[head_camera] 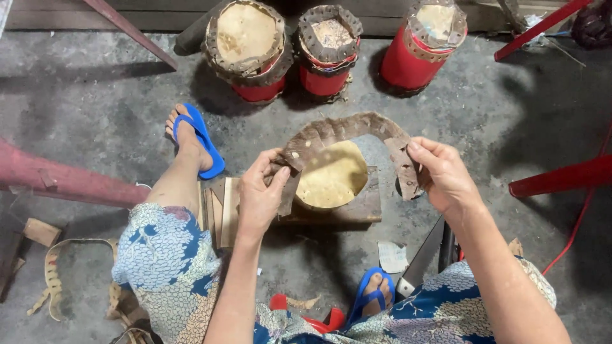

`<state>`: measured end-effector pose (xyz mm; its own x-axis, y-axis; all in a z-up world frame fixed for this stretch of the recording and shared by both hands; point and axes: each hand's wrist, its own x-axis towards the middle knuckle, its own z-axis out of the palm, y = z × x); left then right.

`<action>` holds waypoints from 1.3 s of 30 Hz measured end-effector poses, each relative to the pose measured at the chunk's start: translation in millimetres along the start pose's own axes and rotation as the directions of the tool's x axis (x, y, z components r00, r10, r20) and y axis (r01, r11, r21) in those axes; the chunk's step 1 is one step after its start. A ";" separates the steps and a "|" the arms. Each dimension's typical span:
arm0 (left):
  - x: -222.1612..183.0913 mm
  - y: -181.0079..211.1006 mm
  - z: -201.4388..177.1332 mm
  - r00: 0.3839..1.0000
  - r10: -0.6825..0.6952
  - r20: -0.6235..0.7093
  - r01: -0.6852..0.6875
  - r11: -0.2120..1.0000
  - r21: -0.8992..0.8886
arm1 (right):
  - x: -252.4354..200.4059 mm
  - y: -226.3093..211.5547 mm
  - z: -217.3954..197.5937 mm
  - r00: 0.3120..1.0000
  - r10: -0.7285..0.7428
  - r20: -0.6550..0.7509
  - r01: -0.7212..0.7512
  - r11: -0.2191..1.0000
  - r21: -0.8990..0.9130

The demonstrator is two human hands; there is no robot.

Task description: Manually stretching and fitting a leather skin onto a small wooden drum frame to create a drum head.

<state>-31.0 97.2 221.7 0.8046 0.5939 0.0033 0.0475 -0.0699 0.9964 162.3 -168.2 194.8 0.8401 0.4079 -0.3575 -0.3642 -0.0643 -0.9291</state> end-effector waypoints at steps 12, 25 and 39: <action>-9.3 -21.3 26.2 0.940 -0.032 -0.339 0.025 0.999 -0.025 | -21.4 15.3 36.8 0.976 0.163 0.143 -0.184 0.973 0.141; -21.7 -22.0 27.6 0.985 -0.099 -0.140 0.057 0.959 -0.278 | -21.8 0.5 25.6 0.992 -0.060 0.111 0.036 0.977 0.211; -16.4 25.9 -28.7 0.959 -0.071 0.273 0.141 0.959 -0.244 | -48.7 -62.8 39.9 0.891 -0.387 0.239 0.447 0.840 -0.306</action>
<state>-60.0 108.6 249.9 0.9299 0.3563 -0.0908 0.0141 0.2124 0.9771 128.3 -147.7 274.3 0.7932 0.6056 0.0638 0.1928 -0.1504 -0.9696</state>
